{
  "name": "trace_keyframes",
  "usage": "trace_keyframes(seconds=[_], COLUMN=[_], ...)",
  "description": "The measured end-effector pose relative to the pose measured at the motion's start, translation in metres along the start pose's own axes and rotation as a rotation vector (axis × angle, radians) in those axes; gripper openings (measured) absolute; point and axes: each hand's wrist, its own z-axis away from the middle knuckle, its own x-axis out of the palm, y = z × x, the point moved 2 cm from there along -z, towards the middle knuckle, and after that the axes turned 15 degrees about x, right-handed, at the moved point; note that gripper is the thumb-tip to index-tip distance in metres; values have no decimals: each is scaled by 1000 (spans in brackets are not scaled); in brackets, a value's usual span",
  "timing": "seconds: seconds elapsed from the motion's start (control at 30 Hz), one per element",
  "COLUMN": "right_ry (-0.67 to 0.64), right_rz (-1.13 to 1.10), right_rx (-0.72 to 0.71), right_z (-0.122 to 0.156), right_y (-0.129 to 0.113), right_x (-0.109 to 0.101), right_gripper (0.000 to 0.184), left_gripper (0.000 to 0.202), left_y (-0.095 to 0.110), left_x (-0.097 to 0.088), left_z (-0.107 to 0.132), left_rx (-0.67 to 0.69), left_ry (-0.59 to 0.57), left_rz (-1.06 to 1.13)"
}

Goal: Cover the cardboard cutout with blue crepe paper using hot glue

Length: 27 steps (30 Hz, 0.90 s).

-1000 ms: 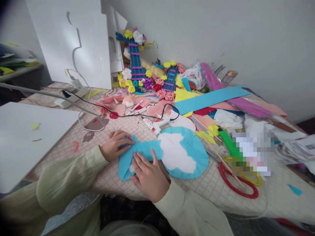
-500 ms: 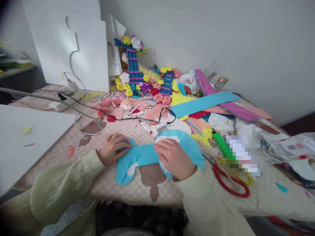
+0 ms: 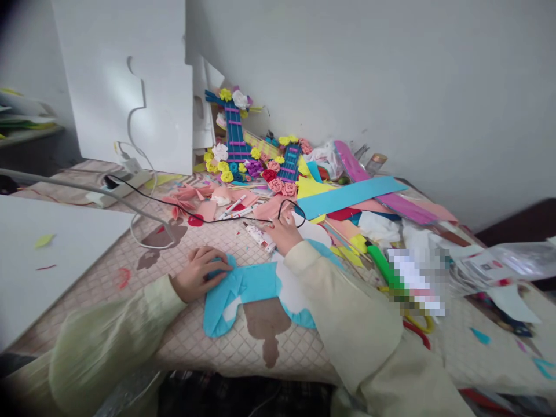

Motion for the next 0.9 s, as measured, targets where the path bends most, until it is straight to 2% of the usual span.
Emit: trace_keyframes(seconds=[0.13, 0.27, 0.33, 0.4, 0.47, 0.53, 0.6, 0.73, 0.9], right_ry=[-39, -57, 2, 110, 231, 281, 221, 86, 155], right_rz=[-30, -230, -365, -623, -881, -1078, -1264, -1551, -1549], right_rx=[-36, -136, -138, -110, -23, 74, 79, -5, 61], right_z=[-5, 2, 13, 27, 42, 55, 62, 62, 54], right_y=[9, 22, 30, 41, 55, 67, 75, 78, 77], right_x=[3, -16, -33, -52, -66, -69, -64, -40, -14], right_gripper=[45, 49, 44, 39, 31, 24, 24, 34, 33], left_gripper=[19, 19, 19, 19, 18, 18, 22, 56, 55], left_y=[0, 1, 1, 1, 2, 2, 2, 0, -1], left_x=[0, 0, -1, -1, -2, -3, -5, -7, -8], left_z=[-1, -1, -1, -1, -2, -2, -3, -5, -9], left_rx=[-13, -28, -39, -49, -54, -65, -112, -233, -245], left_ry=[5, -7, -18, -23, -20, -15, -17, -71, -124], left_rz=[6, 10, 13, 20, 25, 18, -8, -38, 41])
